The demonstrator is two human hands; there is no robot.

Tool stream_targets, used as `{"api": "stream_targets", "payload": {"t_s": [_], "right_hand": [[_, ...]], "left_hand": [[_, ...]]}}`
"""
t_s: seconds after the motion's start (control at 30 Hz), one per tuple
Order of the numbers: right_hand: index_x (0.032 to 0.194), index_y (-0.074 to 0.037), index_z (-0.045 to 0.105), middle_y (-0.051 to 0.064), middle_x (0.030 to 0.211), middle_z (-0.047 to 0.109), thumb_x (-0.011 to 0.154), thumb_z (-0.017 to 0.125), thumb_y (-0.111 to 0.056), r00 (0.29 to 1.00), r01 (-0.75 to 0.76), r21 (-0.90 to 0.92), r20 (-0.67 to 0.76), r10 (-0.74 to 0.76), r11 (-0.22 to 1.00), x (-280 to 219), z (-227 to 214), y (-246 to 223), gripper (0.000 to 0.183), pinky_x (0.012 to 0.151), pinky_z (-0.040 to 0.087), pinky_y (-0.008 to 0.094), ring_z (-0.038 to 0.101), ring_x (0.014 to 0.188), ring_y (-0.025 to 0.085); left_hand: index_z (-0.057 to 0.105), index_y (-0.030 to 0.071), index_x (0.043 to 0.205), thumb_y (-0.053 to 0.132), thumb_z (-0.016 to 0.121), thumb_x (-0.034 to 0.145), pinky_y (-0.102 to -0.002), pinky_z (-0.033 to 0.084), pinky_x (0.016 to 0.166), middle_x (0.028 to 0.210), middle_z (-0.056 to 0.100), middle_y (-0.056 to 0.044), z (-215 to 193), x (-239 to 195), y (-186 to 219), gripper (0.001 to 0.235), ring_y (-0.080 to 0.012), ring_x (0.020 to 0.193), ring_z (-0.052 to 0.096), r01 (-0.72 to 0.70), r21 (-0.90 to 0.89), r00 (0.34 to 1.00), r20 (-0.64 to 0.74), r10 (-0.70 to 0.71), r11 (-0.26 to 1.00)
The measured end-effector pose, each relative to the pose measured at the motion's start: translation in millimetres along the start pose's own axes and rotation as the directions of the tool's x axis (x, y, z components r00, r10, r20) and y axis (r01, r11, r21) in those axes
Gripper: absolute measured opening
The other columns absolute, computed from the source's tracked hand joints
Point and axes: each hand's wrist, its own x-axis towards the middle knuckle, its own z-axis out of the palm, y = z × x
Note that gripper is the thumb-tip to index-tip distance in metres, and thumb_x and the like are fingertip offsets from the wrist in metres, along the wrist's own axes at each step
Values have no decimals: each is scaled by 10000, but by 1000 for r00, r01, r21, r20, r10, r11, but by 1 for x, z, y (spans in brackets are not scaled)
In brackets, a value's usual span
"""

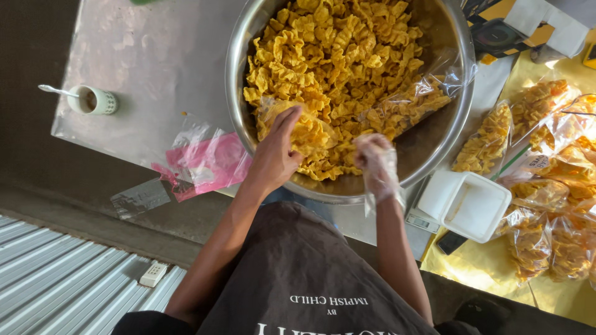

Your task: The person scoops yellow snack chips from a large metal bowl into clear plastic bags. They use a digital scale to weigh the contents of each bag, adjusting the amount as needed, and then place the filled bags on a table next to other completed packages.

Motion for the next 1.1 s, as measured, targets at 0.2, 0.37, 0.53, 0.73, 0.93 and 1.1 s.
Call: {"api": "stream_targets", "payload": {"t_s": [0.2,0.37,0.53,0.73,0.93,1.1], "right_hand": [[1032,-65,657,93,1002,752,933,728,-231,969,182,227,124,-214,957,-74,58,-101,206,450,511,227,632,614,96],[1318,-130,608,60,1158,692,958,757,-330,932,318,95,150,-329,943,-27,58,-90,438,576,552,237,625,687,85],[1352,-174,724,115,1265,743,1004,591,-410,996,-66,-878,-32,79,473,82,23,-24,441,761,531,309,657,989,164],[1362,-70,621,251,1287,634,899,673,-365,935,352,-924,355,-11,152,117,12,126,551,793,578,427,664,1024,342],[1123,-65,744,187,1034,768,878,789,-291,924,366,-837,380,-49,407,82,0,125,336,821,579,433,726,944,314],[1081,-79,718,104,863,702,922,745,-244,988,146,-668,131,-78,730,16,18,22,231,615,526,358,647,746,190]], "left_hand": [[331,56,1577,-43,679,770,-410,538,863,1613,370,-142,8,3,-6,884,-344,1026,645,-210,79,975,-52,215,974],[353,68,1578,-87,644,793,-368,586,820,1633,380,-115,-13,-8,16,852,-342,1134,598,-93,-24,994,-55,92,995],[415,87,1545,-107,624,819,-370,578,754,1613,465,-85,-39,-46,33,780,-317,851,636,30,-99,998,-48,-35,995],[424,55,1571,-125,628,744,-383,562,904,1583,416,-169,-18,-12,-7,871,-381,1248,582,-217,174,957,-157,245,961],[412,118,1562,-75,602,835,-369,587,779,1621,478,-86,-23,-46,29,776,-323,883,652,10,-68,1000,12,-9,998],[375,67,1574,-86,614,797,-360,591,898,1613,413,-144,-12,-9,5,827,-362,1327,565,-219,3,973,-68,218,976]]}}
